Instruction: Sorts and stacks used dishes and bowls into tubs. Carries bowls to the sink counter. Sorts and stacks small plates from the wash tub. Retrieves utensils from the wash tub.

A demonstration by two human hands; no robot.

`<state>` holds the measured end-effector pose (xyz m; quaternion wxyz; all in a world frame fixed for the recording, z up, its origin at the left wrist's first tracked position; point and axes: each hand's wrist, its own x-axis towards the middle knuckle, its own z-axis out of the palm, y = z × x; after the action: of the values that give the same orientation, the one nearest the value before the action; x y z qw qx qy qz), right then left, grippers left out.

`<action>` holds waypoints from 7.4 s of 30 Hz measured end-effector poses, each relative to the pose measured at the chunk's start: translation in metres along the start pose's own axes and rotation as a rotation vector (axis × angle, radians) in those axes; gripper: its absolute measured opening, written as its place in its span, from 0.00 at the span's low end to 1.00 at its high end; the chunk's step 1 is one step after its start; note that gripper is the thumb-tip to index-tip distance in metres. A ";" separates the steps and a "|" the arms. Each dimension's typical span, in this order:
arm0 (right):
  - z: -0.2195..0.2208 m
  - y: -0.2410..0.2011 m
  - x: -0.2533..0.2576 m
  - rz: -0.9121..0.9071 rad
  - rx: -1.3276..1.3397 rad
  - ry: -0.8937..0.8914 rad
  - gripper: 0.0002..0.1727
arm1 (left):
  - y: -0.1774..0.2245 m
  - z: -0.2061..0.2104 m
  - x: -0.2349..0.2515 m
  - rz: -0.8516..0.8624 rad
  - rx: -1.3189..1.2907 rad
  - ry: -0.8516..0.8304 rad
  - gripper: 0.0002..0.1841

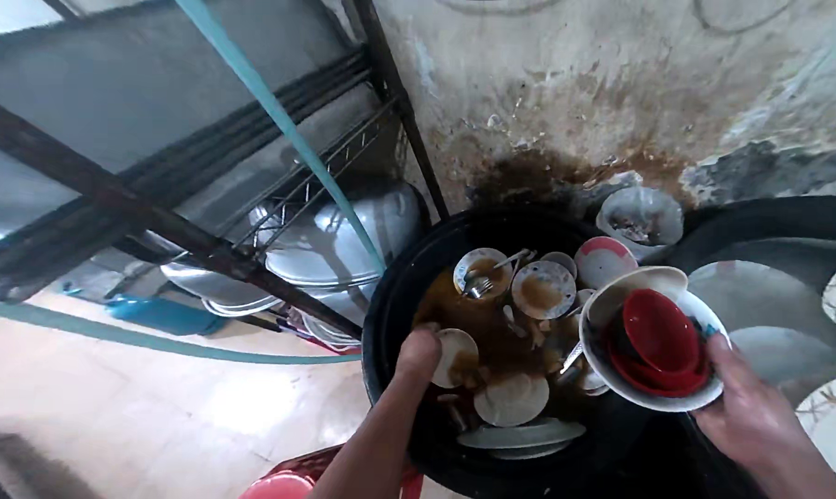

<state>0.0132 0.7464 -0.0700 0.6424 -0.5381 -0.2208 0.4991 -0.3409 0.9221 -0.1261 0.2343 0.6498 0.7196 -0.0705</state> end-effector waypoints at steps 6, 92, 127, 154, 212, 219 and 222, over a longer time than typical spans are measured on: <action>-0.001 0.002 0.001 -0.023 0.002 -0.035 0.25 | 0.015 0.014 0.005 0.062 -0.123 -0.109 0.16; -0.007 0.005 0.001 -0.043 0.131 0.003 0.25 | 0.071 -0.021 -0.098 0.722 0.076 -0.567 0.34; -0.019 0.008 -0.022 -0.192 0.176 0.087 0.26 | 0.146 0.019 0.026 0.818 0.078 0.014 0.28; -0.044 -0.004 0.017 -0.286 0.270 0.319 0.25 | 0.131 0.004 -0.054 0.552 0.290 -0.685 0.30; -0.036 -0.009 0.012 -0.171 0.191 0.258 0.28 | 0.260 -0.066 -0.134 1.459 -0.196 0.764 0.17; -0.038 -0.005 0.012 -0.260 0.120 0.186 0.28 | 0.318 -0.050 -0.123 1.608 0.295 0.276 0.20; -0.035 -0.008 0.011 -0.241 0.142 0.263 0.27 | 0.295 -0.062 -0.105 1.476 -0.030 0.111 0.24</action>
<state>0.0496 0.7398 -0.0771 0.7570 -0.5219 -0.1619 0.3582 -0.0653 0.8951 0.0336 0.1928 0.9641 0.1073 0.1480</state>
